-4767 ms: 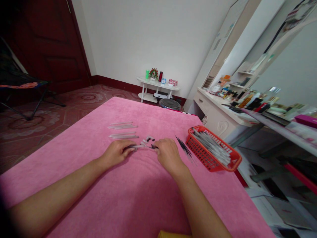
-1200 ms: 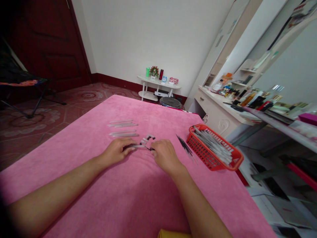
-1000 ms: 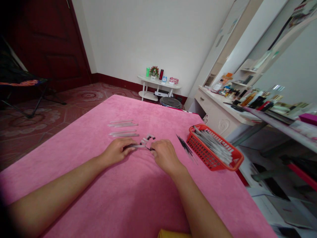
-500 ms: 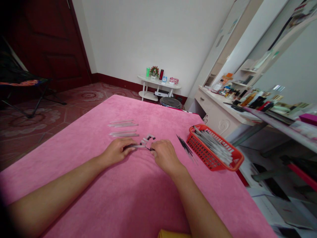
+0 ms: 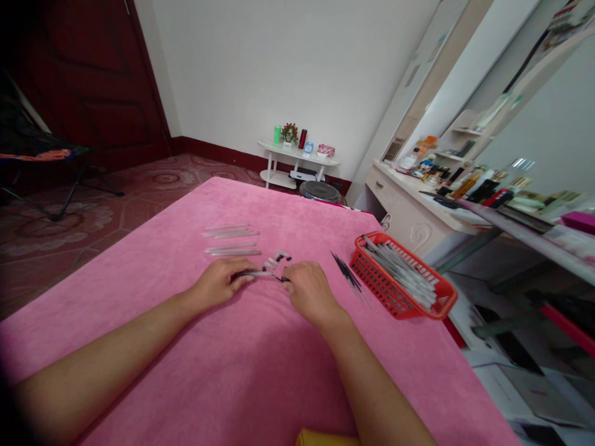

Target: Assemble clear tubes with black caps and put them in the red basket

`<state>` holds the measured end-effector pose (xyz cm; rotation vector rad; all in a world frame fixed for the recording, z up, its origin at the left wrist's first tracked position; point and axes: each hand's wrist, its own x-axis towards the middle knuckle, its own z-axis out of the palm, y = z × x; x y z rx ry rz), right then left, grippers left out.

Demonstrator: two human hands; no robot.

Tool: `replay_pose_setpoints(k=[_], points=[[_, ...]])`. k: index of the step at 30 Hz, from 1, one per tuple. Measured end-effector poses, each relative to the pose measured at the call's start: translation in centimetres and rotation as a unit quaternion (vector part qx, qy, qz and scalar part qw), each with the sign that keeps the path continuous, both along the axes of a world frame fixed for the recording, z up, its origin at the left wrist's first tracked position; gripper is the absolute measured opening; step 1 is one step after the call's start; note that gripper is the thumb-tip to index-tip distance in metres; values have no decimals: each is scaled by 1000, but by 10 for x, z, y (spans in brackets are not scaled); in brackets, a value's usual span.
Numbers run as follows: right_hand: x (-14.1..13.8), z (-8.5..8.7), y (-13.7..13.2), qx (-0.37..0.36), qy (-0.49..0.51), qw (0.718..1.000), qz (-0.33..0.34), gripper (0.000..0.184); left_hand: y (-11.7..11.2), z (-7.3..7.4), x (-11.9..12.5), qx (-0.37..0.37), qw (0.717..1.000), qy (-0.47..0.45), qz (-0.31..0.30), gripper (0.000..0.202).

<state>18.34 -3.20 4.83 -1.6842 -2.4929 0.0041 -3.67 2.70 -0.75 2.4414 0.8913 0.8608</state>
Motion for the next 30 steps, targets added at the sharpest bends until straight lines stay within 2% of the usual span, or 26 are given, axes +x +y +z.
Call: replay_pose_setpoints(k=[30], points=[[-3,0,0,-16,-8,1000,-7,15,1,-3,-1,19,1000,-1,-7,19]])
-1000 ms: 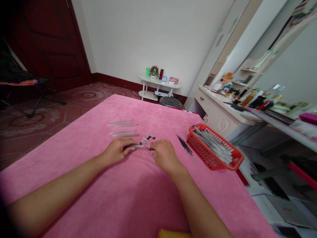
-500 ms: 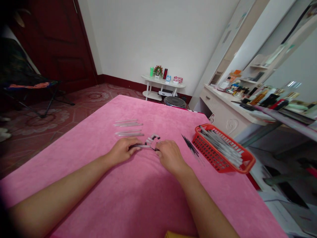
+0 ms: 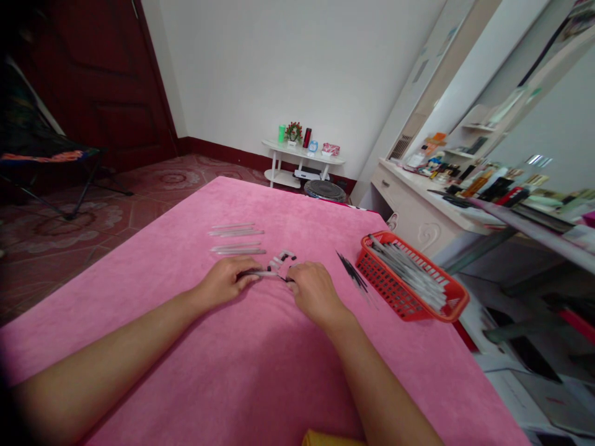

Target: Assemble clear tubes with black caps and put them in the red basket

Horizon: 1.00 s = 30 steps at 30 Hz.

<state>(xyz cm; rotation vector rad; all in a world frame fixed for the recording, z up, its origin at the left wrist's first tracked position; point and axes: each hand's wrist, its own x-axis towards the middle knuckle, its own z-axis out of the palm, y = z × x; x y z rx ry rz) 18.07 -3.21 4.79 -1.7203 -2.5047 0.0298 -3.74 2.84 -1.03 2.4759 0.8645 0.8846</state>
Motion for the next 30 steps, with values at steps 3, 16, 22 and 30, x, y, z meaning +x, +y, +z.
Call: replay_pose_setpoints(k=[3,16,22,30], points=[[0,0,0,1,1,1000,2,15,0,1,0,-2,1000,-3,-1,19],[0,-1,-1,-4,7,1000,3,14,-2,1,0,-4,1000,-8,-2,18],[-1,0,0,-7,2,1000,0,13,-2,1,0,-11,1000,-5,2,18],[0,-4,1,-5,-7,1000,2,12,-1,2,0,-4,1000,-7,-3,17]])
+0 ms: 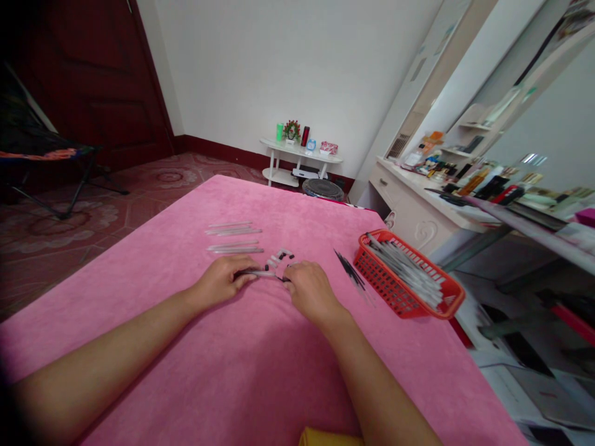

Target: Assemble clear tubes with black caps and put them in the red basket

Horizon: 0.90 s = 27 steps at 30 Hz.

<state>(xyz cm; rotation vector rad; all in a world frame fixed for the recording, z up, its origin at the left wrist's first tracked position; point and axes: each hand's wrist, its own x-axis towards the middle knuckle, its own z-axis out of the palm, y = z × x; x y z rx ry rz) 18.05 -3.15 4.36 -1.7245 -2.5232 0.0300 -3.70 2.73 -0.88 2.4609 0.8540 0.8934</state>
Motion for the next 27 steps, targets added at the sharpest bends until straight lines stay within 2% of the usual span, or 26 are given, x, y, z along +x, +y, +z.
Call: replay_pose_setpoints(k=[27], points=[[0,-1,1,12,-1,1000,9,10,-1,0,1,-13,1000,-3,-5,16]])
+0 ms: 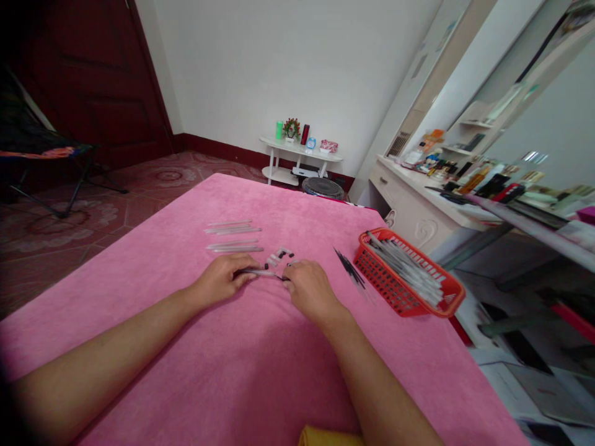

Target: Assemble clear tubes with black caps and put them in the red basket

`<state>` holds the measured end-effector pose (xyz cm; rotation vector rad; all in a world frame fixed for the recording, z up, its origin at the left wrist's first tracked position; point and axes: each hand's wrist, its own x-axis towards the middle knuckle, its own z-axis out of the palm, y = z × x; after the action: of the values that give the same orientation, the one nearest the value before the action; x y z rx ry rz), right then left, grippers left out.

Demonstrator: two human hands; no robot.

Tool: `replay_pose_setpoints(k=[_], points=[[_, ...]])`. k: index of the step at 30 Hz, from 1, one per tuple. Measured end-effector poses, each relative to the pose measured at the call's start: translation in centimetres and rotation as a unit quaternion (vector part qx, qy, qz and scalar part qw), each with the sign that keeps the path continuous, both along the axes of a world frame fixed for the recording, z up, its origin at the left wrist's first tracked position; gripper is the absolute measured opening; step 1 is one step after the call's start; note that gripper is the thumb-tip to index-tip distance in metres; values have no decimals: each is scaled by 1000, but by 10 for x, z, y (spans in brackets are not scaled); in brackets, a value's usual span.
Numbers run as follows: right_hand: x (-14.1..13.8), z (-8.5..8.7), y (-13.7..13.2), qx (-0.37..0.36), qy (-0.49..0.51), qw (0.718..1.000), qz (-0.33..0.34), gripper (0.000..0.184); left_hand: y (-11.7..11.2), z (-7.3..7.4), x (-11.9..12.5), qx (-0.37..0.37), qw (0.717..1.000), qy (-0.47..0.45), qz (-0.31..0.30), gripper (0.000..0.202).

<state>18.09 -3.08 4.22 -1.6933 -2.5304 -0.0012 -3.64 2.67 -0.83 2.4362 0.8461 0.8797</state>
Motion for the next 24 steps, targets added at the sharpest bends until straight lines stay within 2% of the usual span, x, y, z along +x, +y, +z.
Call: replay_pose_setpoints(k=[24], points=[[0,-2,1,-6,-1,1000,2,10,1,-2,0,6,1000,12,4,17]])
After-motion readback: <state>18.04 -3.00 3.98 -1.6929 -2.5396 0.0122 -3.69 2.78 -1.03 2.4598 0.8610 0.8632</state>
